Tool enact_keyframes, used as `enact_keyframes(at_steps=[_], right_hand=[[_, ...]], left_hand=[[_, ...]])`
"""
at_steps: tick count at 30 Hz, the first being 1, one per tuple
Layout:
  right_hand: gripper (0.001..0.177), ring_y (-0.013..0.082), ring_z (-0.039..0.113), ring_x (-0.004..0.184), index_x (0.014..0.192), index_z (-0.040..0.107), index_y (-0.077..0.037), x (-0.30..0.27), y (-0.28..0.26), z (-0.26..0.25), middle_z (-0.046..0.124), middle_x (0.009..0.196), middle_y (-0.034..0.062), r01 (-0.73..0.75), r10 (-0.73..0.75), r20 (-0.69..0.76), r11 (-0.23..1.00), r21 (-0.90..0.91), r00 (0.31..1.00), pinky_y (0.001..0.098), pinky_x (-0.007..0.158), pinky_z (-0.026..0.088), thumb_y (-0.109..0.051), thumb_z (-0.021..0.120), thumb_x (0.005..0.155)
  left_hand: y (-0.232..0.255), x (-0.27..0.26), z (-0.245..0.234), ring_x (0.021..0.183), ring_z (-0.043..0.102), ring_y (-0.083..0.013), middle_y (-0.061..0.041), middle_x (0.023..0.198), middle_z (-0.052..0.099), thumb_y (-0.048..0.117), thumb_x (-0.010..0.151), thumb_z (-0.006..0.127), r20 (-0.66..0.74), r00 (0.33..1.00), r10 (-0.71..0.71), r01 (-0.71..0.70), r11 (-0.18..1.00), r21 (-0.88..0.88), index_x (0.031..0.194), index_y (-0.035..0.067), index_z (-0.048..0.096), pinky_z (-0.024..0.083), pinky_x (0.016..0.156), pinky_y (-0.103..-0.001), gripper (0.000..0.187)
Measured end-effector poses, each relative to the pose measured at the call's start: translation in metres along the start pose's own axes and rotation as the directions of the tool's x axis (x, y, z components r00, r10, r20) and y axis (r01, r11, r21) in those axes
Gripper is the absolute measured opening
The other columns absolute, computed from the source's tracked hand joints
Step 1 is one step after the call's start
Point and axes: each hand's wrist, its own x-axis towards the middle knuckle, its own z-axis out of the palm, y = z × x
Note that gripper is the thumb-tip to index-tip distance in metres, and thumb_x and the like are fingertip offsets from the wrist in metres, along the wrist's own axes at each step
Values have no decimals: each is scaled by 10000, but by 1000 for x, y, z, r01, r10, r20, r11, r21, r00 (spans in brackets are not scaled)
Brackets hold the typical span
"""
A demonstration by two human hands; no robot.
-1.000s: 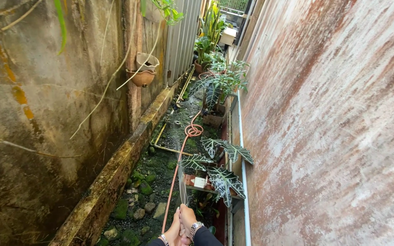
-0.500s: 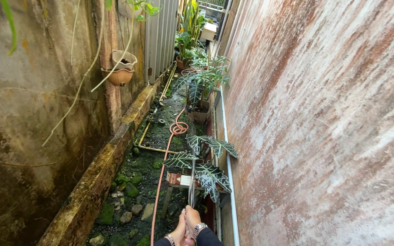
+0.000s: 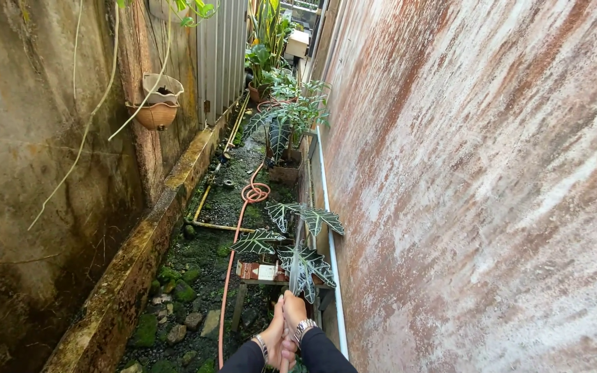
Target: Watering various potted plants in a narrow outdoor alleyway using a hose.
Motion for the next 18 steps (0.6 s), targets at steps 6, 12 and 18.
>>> enact_keyframes(at_steps=[6, 12, 18], right_hand=[[460, 247, 557, 494, 651, 631, 18, 2, -52, 11, 615, 581, 131, 150, -150, 16, 986, -78, 989, 440, 493, 425, -374, 554, 879], [469, 243, 615, 538, 679, 674, 21, 3, -58, 24, 675, 620, 134, 203, -199, 40, 965, -163, 979, 415, 538, 475, -393, 563, 871], [515, 266, 623, 569, 726, 693, 80, 17, -13, 45, 674, 647, 180, 219, -207, 84, 959, -178, 975, 445, 576, 476, -390, 551, 883]], left_hand=[[27, -29, 25, 407, 299, -98, 40, 486, 323, 1086, 619, 371, -7, 997, 72, -71, 997, 42, 610, 158, 362, 299, 452, -257, 927], [29, -44, 23, 398, 261, -122, 37, 466, 296, 1087, 608, 290, 2, 995, 98, -98, 992, 76, 603, 143, 372, 369, 515, -294, 947], [15, -41, -3, 396, 243, -144, 22, 453, 276, 1088, 591, 276, -80, 995, 60, -58, 998, 20, 563, 146, 315, 360, 518, -316, 943]])
